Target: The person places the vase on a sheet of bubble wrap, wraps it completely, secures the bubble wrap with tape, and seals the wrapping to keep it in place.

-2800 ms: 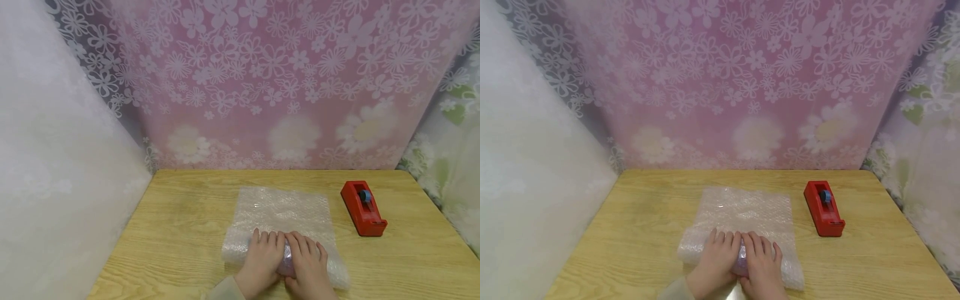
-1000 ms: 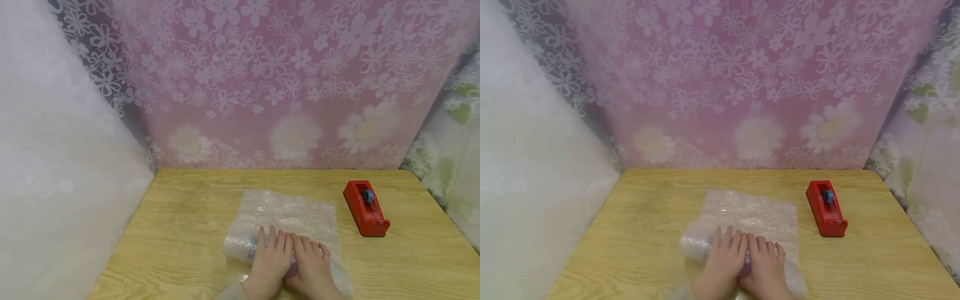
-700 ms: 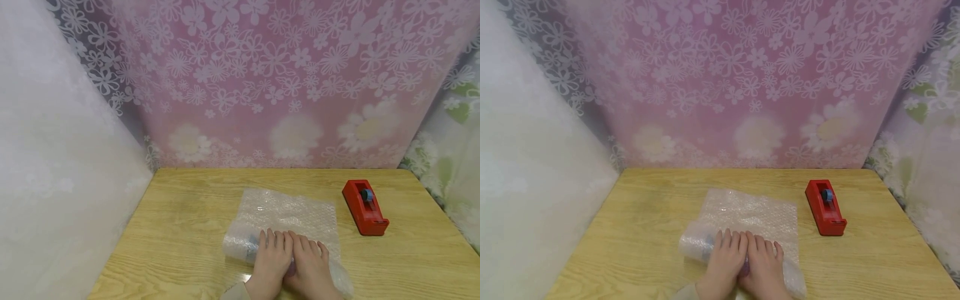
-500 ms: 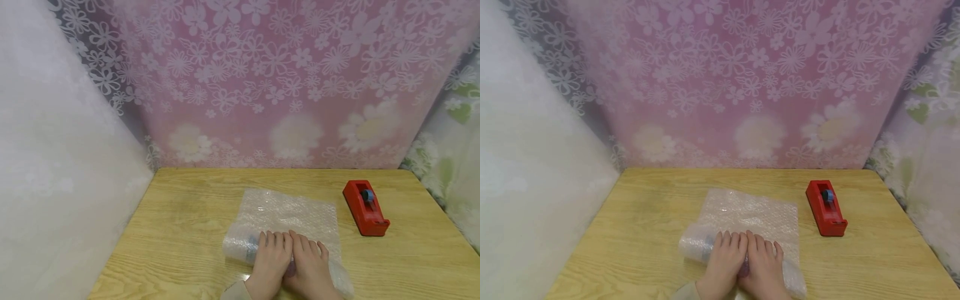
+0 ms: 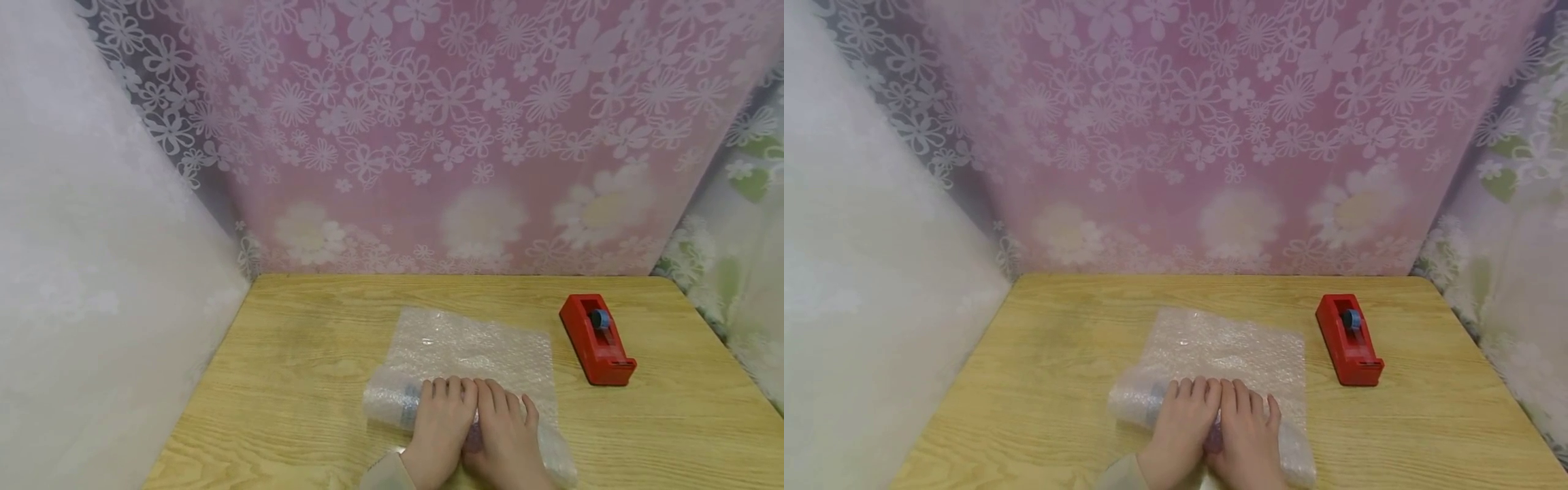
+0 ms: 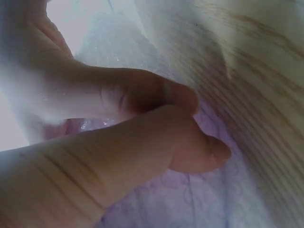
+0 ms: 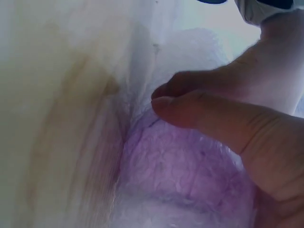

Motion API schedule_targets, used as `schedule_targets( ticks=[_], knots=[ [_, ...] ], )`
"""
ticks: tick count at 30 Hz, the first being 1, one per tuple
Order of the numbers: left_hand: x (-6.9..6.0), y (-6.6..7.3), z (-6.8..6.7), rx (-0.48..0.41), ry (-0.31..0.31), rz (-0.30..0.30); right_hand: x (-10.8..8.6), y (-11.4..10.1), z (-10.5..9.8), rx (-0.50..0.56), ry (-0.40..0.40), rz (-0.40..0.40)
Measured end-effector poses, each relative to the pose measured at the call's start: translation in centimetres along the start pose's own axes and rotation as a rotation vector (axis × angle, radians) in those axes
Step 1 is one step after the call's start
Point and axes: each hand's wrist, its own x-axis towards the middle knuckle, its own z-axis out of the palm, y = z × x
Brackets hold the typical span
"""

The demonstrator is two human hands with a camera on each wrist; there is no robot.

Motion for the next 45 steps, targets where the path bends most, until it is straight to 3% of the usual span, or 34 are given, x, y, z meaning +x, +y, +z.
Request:
schedule_targets(
  ticks=[5, 10, 21, 30, 34, 38, 45],
  knots=[
    [-0.1, 0.1, -0.2, -0.030, -0.043, -0.008, -0.7, -0.2, 0.3, -0.039, -0.050, 0.027],
    [0.0, 0.0, -0.3, -0.039, -0.072, 0.001, -1.1, -0.3, 0.4, -0.044, -0.041, 0.029],
    [0.6, -0.7, -0.5, -0.129, -0.321, 0.013, -0.4, 0.0, 0.2, 0.006, -0.013, -0.025],
    [0.9, -1.3, -0.7, -0.212, -0.394, 0.055, -0.5, 0.0, 0.0, 0.025, -0.020, -0.019],
    [1.4, -1.8, -1.0, -0.232, -0.462, 0.094, -0.5, 0.1, -0.1, 0.032, -0.022, -0.022],
    [1.9, -2.2, -1.3, -0.264, -0.533, 0.115, -0.3, 0.3, -0.3, 0.056, -0.062, 0.000],
    [2.4, -2.4, -1.3, -0.320, -0.584, 0.115, -0.1, 0.6, -0.5, 0.098, -0.107, 0.008]
  ],
)
